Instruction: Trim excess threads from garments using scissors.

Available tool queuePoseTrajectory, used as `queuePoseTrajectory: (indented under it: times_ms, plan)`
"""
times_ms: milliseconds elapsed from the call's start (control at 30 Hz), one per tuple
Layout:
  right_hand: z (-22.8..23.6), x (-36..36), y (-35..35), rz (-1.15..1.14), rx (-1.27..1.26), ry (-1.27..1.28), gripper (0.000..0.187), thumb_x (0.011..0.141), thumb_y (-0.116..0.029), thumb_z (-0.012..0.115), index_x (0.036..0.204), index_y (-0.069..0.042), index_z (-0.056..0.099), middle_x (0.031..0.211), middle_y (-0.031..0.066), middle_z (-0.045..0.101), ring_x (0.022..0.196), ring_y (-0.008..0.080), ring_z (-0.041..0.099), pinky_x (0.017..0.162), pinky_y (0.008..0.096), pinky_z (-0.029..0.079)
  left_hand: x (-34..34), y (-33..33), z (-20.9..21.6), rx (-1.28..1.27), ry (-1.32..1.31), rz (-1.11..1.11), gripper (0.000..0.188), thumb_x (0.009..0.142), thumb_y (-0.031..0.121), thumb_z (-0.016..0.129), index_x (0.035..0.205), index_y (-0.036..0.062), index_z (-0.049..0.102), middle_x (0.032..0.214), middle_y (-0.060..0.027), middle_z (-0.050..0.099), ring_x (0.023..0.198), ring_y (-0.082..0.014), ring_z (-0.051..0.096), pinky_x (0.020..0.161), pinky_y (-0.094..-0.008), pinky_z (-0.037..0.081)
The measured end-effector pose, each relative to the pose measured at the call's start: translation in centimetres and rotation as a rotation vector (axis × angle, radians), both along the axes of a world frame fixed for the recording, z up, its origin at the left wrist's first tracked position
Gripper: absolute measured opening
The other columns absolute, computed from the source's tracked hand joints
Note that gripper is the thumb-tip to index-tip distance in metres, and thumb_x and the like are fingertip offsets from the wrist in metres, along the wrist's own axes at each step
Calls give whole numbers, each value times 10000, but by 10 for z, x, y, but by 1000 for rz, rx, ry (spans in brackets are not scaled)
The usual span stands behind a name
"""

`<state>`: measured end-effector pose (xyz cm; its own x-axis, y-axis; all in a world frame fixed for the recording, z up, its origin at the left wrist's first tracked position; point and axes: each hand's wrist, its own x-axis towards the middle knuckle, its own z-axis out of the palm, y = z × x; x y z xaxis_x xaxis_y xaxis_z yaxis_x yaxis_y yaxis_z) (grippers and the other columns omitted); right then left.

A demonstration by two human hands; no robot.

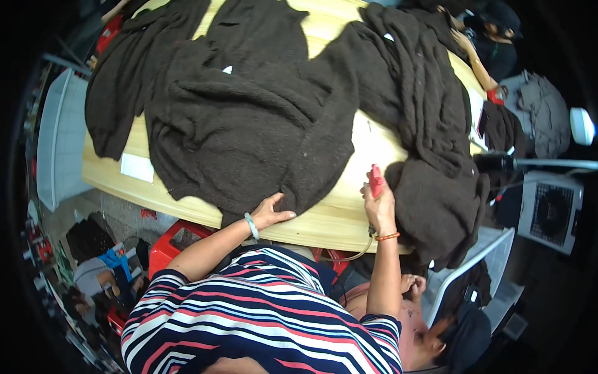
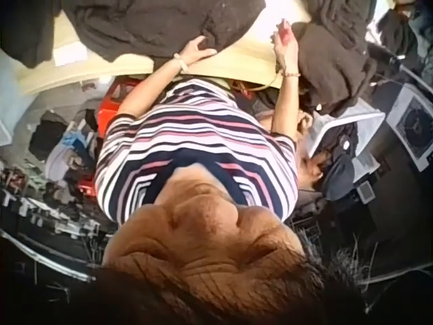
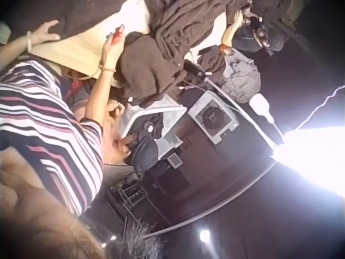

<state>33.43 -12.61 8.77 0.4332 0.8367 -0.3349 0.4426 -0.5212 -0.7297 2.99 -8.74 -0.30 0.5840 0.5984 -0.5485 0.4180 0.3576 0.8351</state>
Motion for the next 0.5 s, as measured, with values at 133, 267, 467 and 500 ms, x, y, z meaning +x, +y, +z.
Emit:
queuePoseTrajectory:
  times_ms: [133,267,467,500]
  plan:
    - [21,-23,-26,167,-92,-210,290,895,-207,628,1141,-55,602,824,176,664,784,322,651,713,412,509,19,-8,-50,1,56,202,654,823,310,730,1267,-121,519,1196,-216,619,1094,-253,598,948,-314,456]
    - [53,-50,-55,469,-302,-285,284,883,-301,619,1054,-75,609,738,243,643,734,428,645,684,503,508,18,-19,-75,-316,-175,439,474,881,191,668,1234,-105,554,1185,-187,625,1042,-217,610,903,-297,476]
    - [55,-81,-104,738,-385,-164,315,861,-337,635,1036,-75,628,726,212,649,698,388,650,669,472,513,22,-22,-40,-508,-202,636,343,908,92,636,1196,-87,588,1125,-131,647,1003,-179,612,891,-275,479]
    - [58,-82,-103,720,-349,-129,302,866,-332,631,1025,-76,626,727,212,648,699,391,649,667,471,512,18,-26,-43,-451,-203,591,345,908,100,639,1193,-87,591,1122,-127,650,1001,-181,613,895,-275,478]
